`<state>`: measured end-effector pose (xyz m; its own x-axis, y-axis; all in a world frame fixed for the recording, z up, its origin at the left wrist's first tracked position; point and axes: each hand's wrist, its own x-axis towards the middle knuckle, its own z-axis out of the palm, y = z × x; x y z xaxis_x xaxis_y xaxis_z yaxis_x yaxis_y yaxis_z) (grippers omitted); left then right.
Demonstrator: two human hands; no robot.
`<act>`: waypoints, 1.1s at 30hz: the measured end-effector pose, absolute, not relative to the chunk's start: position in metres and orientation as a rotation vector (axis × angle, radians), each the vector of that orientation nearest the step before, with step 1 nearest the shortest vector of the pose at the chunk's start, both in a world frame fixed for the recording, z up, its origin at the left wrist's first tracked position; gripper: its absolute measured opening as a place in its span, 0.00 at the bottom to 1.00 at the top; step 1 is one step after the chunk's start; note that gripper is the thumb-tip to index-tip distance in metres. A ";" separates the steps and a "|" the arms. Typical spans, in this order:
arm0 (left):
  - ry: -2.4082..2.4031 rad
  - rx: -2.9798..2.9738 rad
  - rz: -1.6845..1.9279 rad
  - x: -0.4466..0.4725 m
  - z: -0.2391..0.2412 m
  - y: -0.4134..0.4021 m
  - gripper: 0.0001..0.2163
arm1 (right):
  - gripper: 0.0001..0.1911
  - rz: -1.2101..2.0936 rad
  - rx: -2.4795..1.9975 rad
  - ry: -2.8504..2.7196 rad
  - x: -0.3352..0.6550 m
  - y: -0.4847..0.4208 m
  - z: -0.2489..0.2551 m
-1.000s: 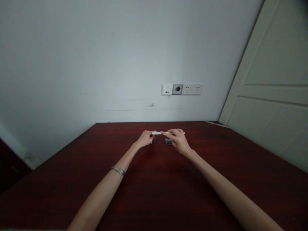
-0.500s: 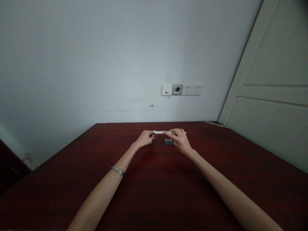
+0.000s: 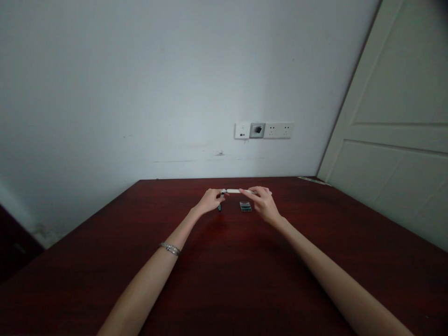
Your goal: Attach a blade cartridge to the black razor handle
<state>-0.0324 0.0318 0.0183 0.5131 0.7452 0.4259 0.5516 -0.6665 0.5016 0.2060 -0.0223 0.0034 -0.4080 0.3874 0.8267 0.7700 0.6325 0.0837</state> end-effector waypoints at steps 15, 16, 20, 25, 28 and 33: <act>1.161 2.463 0.924 -0.032 0.023 0.027 0.12 | 0.32 -0.628 -0.929 -1.974 0.212 -0.020 0.001; 1.165 2.462 0.933 -0.032 0.023 0.028 0.12 | 0.31 -0.630 -0.936 -1.959 0.213 -0.020 0.001; 1.153 2.489 0.911 -0.030 0.019 0.028 0.12 | 0.30 -0.615 -0.925 -1.956 0.201 -0.027 0.007; 1.082 2.466 0.982 -0.028 0.024 0.027 0.12 | 0.32 -0.655 -0.907 -2.089 0.199 -0.028 0.007; 1.062 2.423 1.057 -0.031 0.028 0.030 0.11 | 0.34 -0.674 -0.945 -2.054 0.212 -0.023 0.004; 1.109 2.299 1.019 -0.030 0.024 0.033 0.12 | 0.32 -0.607 -0.967 -1.986 0.214 -0.022 0.005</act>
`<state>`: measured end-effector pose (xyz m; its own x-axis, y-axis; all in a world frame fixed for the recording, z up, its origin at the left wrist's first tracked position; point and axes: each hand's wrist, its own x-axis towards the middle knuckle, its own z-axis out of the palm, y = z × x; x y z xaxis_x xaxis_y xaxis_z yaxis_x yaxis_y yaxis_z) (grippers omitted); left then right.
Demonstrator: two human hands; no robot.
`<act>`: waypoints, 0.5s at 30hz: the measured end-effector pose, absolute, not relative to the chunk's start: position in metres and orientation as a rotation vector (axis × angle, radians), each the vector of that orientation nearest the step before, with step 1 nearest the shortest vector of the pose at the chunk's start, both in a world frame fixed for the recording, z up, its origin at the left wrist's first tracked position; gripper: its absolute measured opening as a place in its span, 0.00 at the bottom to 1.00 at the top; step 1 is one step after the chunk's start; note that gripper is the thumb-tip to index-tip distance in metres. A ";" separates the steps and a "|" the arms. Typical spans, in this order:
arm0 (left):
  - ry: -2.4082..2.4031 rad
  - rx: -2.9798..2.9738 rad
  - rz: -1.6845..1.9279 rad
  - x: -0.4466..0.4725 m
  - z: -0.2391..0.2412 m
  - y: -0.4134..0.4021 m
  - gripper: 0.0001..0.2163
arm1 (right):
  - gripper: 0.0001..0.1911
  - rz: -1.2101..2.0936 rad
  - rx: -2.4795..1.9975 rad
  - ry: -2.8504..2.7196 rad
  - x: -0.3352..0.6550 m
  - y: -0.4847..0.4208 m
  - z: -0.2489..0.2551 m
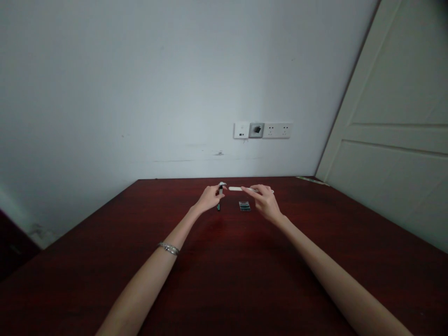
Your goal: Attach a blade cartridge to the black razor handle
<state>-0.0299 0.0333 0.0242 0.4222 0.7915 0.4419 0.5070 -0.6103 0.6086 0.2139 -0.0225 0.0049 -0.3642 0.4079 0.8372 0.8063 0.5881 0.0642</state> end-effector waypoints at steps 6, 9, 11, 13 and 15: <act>0.872 1.835 0.882 -0.023 0.028 0.026 0.18 | 0.29 -0.244 -0.912 -1.888 0.198 -0.026 0.011; 0.783 1.741 0.857 -0.020 0.037 0.020 0.18 | 0.24 -0.157 -0.895 -1.773 0.197 -0.023 0.024; 0.769 1.695 0.856 -0.018 0.043 0.016 0.15 | 0.21 -0.112 -0.905 -1.755 0.195 -0.020 0.037; 0.773 1.658 0.855 -0.016 0.046 0.014 0.13 | 0.18 -0.070 -0.920 -1.769 0.194 -0.016 0.050; 0.780 1.634 0.854 -0.013 0.049 0.012 0.14 | 0.17 -0.043 -0.930 -1.791 0.192 -0.011 0.062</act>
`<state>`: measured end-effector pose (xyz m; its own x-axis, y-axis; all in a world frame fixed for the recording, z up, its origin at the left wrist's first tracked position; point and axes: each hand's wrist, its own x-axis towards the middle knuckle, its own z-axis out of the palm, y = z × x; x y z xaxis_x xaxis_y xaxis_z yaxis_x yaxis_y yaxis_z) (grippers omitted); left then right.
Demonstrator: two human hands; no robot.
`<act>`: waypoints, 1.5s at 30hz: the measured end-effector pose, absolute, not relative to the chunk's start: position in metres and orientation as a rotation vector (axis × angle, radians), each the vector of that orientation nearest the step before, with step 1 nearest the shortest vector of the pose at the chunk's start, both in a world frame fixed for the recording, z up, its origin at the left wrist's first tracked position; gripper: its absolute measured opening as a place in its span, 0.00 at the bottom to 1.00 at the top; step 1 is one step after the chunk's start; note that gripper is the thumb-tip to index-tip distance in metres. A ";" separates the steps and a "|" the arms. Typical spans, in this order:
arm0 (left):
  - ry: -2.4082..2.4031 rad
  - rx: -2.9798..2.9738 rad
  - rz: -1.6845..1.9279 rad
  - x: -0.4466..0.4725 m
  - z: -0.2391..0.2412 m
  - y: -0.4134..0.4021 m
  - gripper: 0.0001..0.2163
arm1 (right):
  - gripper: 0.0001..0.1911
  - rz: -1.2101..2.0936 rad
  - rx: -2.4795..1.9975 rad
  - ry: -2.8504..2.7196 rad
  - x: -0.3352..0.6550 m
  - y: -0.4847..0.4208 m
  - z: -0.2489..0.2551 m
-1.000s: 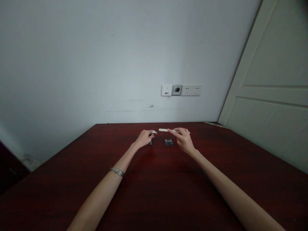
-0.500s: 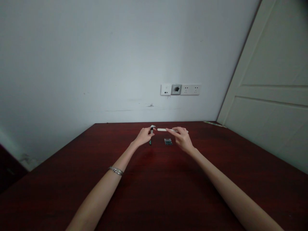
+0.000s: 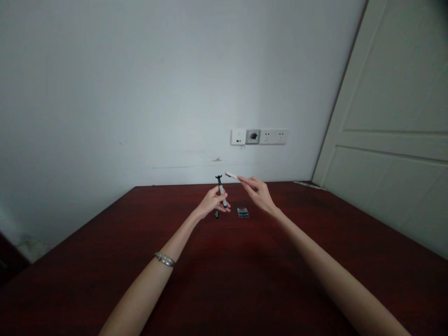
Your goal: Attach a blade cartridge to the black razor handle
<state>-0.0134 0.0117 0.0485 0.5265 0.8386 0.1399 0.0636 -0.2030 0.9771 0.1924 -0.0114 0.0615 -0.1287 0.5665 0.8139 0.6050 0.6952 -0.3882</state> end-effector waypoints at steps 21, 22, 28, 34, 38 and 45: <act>0.748 1.610 0.868 -0.015 0.047 0.007 0.22 | 0.16 -0.059 -1.009 -2.052 0.187 -0.003 0.069; 0.739 1.610 0.874 -0.015 0.048 0.007 0.22 | 0.16 -0.047 -0.999 -2.046 0.188 -0.002 0.069; 0.798 1.598 0.895 -0.017 0.046 0.012 0.12 | 0.16 -0.034 -1.036 -2.014 0.186 -0.002 0.068; 0.791 1.594 0.919 -0.019 0.042 0.016 0.09 | 0.17 -0.120 -1.114 -2.055 0.172 -0.014 0.070; 0.750 1.595 0.912 -0.020 0.040 0.017 0.12 | 0.17 -0.207 -1.139 -2.076 0.172 -0.016 0.071; 0.772 1.606 0.894 -0.020 0.039 0.020 0.12 | 0.17 -0.249 -1.122 -2.037 0.180 -0.015 0.074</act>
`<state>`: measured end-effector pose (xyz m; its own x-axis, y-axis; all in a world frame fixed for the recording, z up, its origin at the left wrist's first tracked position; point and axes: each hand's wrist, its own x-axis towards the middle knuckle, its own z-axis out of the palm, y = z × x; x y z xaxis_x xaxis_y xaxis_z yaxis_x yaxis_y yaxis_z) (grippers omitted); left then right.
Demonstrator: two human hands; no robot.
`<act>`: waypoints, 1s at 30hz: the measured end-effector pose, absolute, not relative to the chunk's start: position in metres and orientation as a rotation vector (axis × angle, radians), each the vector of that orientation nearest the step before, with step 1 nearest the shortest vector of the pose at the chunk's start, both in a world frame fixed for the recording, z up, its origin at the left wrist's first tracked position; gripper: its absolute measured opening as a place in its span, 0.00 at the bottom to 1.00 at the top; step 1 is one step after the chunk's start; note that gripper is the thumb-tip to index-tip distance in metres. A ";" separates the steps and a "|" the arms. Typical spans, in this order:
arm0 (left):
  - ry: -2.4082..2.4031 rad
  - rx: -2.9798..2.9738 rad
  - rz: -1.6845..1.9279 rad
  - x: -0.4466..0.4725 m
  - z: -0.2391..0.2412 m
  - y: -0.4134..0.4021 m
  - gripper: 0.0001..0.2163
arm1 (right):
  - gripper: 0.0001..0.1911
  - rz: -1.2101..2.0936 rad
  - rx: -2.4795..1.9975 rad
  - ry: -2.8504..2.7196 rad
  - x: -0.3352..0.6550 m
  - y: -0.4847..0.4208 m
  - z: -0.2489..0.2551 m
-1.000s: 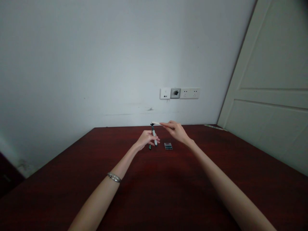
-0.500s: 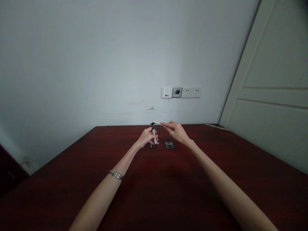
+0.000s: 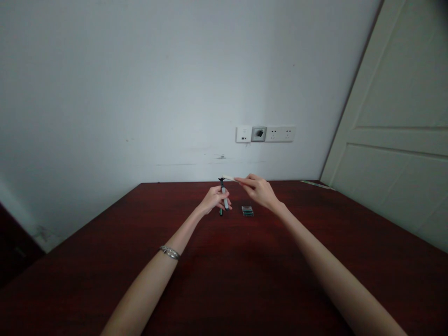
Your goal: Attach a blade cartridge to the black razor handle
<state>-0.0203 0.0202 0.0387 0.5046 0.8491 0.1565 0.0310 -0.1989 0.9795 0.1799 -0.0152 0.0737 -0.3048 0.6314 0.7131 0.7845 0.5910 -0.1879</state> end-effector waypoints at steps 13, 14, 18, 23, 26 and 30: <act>0.817 1.657 0.845 -0.020 0.040 0.019 0.08 | 0.16 -0.207 -1.111 -2.003 0.198 -0.006 0.069; 0.821 1.653 0.835 -0.019 0.040 0.019 0.08 | 0.16 -0.198 -1.101 -2.001 0.196 -0.007 0.069; 0.795 1.658 0.818 -0.017 0.043 0.015 0.08 | 0.16 -0.172 -1.047 -2.048 0.185 -0.010 0.070; 0.759 1.685 0.835 -0.023 0.047 0.014 0.10 | 0.16 -0.171 -1.037 -2.045 0.195 -0.005 0.068; 0.780 1.693 0.831 -0.023 0.044 0.016 0.10 | 0.16 -0.186 -1.071 -2.023 0.201 -0.004 0.068; 0.798 1.722 0.819 -0.019 0.040 0.018 0.09 | 0.16 -0.182 -1.041 -2.053 0.193 -0.009 0.071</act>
